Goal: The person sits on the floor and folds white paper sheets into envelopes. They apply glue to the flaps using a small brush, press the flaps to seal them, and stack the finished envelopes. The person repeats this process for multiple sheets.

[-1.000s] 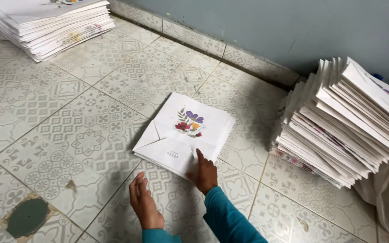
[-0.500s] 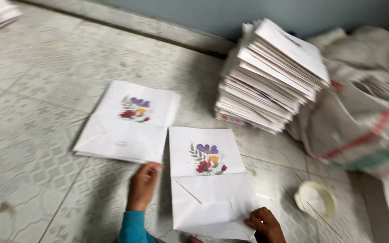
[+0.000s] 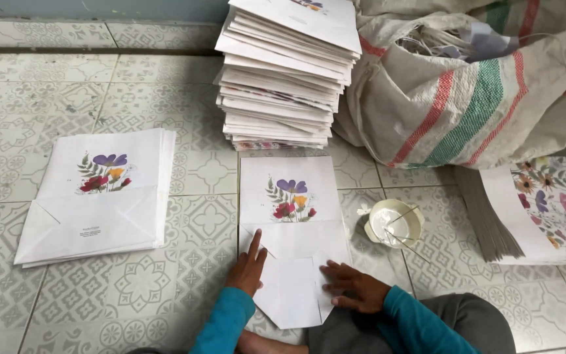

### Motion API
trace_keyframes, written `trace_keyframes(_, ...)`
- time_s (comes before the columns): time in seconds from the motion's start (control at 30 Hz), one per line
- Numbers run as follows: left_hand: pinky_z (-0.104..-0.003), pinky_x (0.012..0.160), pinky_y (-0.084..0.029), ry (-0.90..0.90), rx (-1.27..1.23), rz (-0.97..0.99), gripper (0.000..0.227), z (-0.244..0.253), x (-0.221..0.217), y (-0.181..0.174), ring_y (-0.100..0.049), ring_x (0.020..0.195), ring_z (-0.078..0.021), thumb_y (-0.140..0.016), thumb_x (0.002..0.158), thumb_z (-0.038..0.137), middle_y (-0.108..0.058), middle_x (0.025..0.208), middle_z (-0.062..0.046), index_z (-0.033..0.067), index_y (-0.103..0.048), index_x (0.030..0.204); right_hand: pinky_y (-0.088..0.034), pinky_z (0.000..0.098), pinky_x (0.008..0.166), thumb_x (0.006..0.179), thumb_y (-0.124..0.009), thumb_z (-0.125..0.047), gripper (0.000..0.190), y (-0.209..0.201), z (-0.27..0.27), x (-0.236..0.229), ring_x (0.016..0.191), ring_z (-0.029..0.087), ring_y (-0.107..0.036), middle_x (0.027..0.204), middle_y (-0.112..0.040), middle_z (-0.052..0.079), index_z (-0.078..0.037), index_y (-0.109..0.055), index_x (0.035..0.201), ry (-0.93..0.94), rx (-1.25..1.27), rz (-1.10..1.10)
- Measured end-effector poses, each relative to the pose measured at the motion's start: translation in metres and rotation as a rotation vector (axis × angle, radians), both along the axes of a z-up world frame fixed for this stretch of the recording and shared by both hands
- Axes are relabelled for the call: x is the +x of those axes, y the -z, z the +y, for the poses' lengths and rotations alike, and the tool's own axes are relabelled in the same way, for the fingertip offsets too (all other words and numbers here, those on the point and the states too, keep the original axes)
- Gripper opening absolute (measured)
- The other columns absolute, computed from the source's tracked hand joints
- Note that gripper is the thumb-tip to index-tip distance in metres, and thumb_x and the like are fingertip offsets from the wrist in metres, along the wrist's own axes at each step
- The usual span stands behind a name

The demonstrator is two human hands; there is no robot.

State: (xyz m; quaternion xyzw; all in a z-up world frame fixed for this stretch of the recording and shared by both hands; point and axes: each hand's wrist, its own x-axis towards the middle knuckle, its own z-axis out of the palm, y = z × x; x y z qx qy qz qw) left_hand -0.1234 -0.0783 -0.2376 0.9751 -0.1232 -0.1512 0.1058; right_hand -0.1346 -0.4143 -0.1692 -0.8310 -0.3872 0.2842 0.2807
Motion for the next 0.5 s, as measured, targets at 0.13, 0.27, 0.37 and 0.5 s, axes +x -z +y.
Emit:
trace_keyframes(0.13,-0.040,0.085,-0.061,0.040,0.019,0.212,0.136,0.005,0.030,-0.015,-0.063,0.099,-0.0266,-0.089,0.065,-0.002,0.027,0.169,-0.009,0.0353,-0.003,0.163,-0.021,0.0564,0.122,0.090,-0.073,-0.020,0.039,0.035,-0.006,-0.001,0.154,0.038,-0.017,0.165,-0.031,0.012,-0.008,-0.071,0.127,-0.014,0.109,-0.145)
trace_keyframes(0.27,-0.043,0.094,-0.057,0.046,-0.034,0.067,0.094,0.015,0.060,0.028,-0.060,0.109,-0.0262,-0.076,0.079,-0.001,-0.020,0.163,0.000,0.0377,-0.028,0.150,-0.022,0.0597,0.121,0.084,-0.076,-0.008,0.042,0.047,-0.007,0.000,0.154,0.041,-0.019,0.165,-0.032,0.015,-0.007,-0.069,0.125,-0.009,0.137,-0.169)
trace_keyframes(0.37,-0.045,0.104,-0.045,0.150,-0.056,-0.143,0.060,0.022,0.084,0.034,-0.047,0.128,-0.0268,-0.081,0.075,0.017,-0.048,0.148,0.003,0.0265,-0.062,0.131,-0.023,0.0586,0.122,0.082,-0.074,-0.005,0.043,0.051,-0.010,-0.001,0.154,0.040,-0.022,0.165,-0.033,0.015,-0.007,-0.068,0.125,-0.005,0.129,-0.172)
trace_keyframes(0.5,-0.039,0.120,-0.027,0.239,-0.021,0.040,0.100,0.035,0.104,0.028,-0.032,0.147,-0.0199,-0.097,0.067,0.036,-0.034,0.162,0.006,0.0314,-0.042,0.150,-0.049,0.0464,0.105,0.087,-0.069,-0.009,0.035,0.022,-0.015,-0.002,0.134,0.039,-0.052,0.150,-0.052,0.019,-0.006,-0.070,0.122,0.122,0.151,-0.374)
